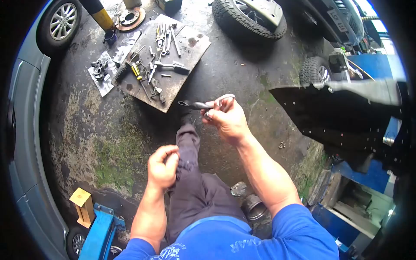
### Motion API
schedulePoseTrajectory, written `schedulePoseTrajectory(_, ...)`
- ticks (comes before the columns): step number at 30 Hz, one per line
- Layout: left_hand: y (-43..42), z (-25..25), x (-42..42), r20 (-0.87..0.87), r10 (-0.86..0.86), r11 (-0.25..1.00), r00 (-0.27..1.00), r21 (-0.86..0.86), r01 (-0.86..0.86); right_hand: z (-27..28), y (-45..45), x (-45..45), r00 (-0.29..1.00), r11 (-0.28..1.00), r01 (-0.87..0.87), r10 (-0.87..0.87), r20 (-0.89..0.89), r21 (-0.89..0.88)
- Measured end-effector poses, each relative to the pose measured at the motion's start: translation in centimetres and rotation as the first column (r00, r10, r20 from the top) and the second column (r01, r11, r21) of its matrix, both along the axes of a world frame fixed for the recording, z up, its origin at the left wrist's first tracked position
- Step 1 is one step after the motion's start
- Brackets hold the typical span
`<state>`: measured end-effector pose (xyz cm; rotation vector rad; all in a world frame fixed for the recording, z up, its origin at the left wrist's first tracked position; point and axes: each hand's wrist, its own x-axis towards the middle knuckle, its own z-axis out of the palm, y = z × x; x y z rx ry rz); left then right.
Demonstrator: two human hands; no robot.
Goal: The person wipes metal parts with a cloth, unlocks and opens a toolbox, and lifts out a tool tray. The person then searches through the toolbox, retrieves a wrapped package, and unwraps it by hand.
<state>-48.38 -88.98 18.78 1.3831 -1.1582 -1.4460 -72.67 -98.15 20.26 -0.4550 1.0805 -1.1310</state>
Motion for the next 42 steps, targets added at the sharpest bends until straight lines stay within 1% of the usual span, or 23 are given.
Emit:
schedulePoseTrajectory(1, -3.5, 0.0, -0.3, 0.004, 0.072, 0.997, 0.997, 0.031, -0.072, 0.0, -3.1, 0.3, 0.999, 1.0, -0.013, 0.013, 0.03, 0.006)
schedulePoseTrajectory(3, -10.7, -0.6, -1.2, 0.062, 0.125, 0.992, 0.99, -0.034, -0.123, -0.6, -9.0, 0.6, 0.997, 0.998, -0.055, 0.053, 0.056, 0.034)
schedulePoseTrajectory(5, -17.6, -1.1, -2.0, 0.107, 0.134, 0.989, 0.985, -0.084, -0.126, -1.3, -14.8, 0.5, 0.992, 0.989, -0.114, 0.108, 0.063, 0.098)
schedulePoseTrajectory(6, -20.9, -0.8, -2.3, 0.133, 0.115, 0.992, 0.984, -0.058, -0.108, -1.2, -17.6, 0.6, 0.983, 0.981, -0.166, 0.157, 0.092, 0.102)
schedulePoseTrajectory(7, -23.9, -0.3, -2.6, 0.158, 0.087, 0.996, 0.984, -0.029, -0.083, -0.7, -20.2, 0.7, 0.981, 0.971, -0.178, 0.163, 0.1, 0.162)
schedulePoseTrajectory(9, -28.6, 0.3, -3.6, 0.192, 0.136, 0.975, 0.972, -0.199, -0.097, 0.7, -25.2, 1.0, 0.977, 0.944, -0.199, 0.172, 0.122, 0.265)
schedulePoseTrajectory(11, -32.4, 2.7, -4.5, 0.237, 0.136, 0.974, 0.962, -0.209, -0.086, 1.4, -28.7, 0.9, 0.974, 0.949, -0.204, 0.172, 0.148, 0.24)
schedulePoseTrajectory(14, -37.1, 5.7, -5.1, 0.251, 0.119, 0.984, 0.961, -0.16, -0.08, 3.7, -33.3, 0.9, 0.945, 0.936, -0.254, 0.187, 0.267, 0.244)
schedulePoseTrajectory(17, -40.7, 8.1, -5.1, 0.28, 0.101, 0.99, 0.955, -0.119, -0.07, 5.7, -37.3, 0.8, 0.92, 0.904, -0.323, 0.231, 0.318, 0.279)
schedulePoseTrajectory(18, -41.7, 9.0, -4.9, 0.296, 0.09, 0.993, 0.951, -0.099, -0.063, 6.8, -38.6, 1.3, 0.95, 0.89, -0.297, 0.238, 0.204, 0.346)
schedulePoseTrajectory(20, -44.0, 11.0, -4.8, 0.327, 0.089, 0.994, 0.941, -0.085, -0.065, 7.6, -41.0, 1.0, 0.932, 0.87, -0.347, 0.278, 0.233, 0.351)
schedulePoseTrajectory(24, -48.0, 12.2, -5.5, 0.26, 0.2, 0.978, 0.945, 0.0, -0.207, 10.1, -46.1, -0.1, 0.882, 0.826, -0.439, 0.323, 0.343, 0.353)
schedulePoseTrajectory(27, -52.5, 13.7, -6.5, 0.343, 0.17, 0.984, 0.924, -0.008, -0.178, 10.6, -51.0, -1.4, 0.85, 0.797, -0.495, 0.361, 0.383, 0.347)
schedulePoseTrajectory(28, -54.3, 14.2, -7.4, 0.238, 0.208, 0.974, 0.949, 0.041, -0.224, 10.5, -52.8, -1.9, 0.845, 0.788, -0.51, 0.382, 0.375, 0.346)
schedulePoseTrajectory(29, -56.5, 14.6, -8.3, 0.105, 0.228, 0.954, 0.968, 0.175, -0.244, 10.2, -55.2, -2.4, 0.837, 0.78, -0.528, 0.41, 0.363, 0.336)
schedulePoseTrajectory(31, -60.3, 13.8, -10.0, 0.166, 0.209, 0.951, 0.964, 0.195, -0.24, 9.1, -60.5, -3.6, 0.755, 0.728, -0.64, 0.535, 0.38, 0.245)
schedulePoseTrajectory(32, -62.5, 13.7, -11.3, 0.2, 0.23, 0.925, 0.952, 0.258, -0.278, 8.6, -62.9, -4.3, 0.738, 0.707, -0.665, 0.571, 0.359, 0.241)
schedulePoseTrajectory(33, -65.4, 15.0, -12.7, 0.175, 0.261, 0.901, 0.949, 0.308, -0.305, 8.3, -65.2, -5.1, 0.723, 0.685, -0.685, 0.6, 0.343, 0.248)
schedulePoseTrajectory(34, -67.1, 13.8, -13.7, 0.181, 0.267, 0.878, 0.947, 0.359, -0.316, 7.6, -67.4, -6.0, 0.69, 0.651, -0.719, 0.629, 0.357, 0.241)
schedulePoseTrajectory(35, -68.6, 12.7, -14.6, 0.189, 0.269, 0.854, 0.945, 0.407, -0.324, 7.2, -69.5, -7.0, 0.664, 0.629, -0.747, 0.681, 0.31, 0.216)
schedulePoseTrajectory(38, -74.8, 13.9, -16.5, 0.268, 0.055, 0.899, 0.962, 0.406, -0.164, 7.1, -75.7, -9.9, 0.565, 0.541, -0.824, 0.808, 0.17, 0.168)
schedulePoseTrajectory(41, -79.6, 15.6, -17.3, 0.274, -0.052, 0.852, 0.96, 0.514, -0.101, 7.4, -80.1, -11.5, 0.586, 0.549, -0.81, 0.777, 0.229, 0.206)
schedulePoseTrajectory(42, -80.9, 16.1, -17.5, 0.268, -0.043, 0.858, 0.963, 0.503, -0.102, 7.4, -81.4, -11.7, 0.576, 0.531, -0.817, 0.776, 0.257, 0.226)
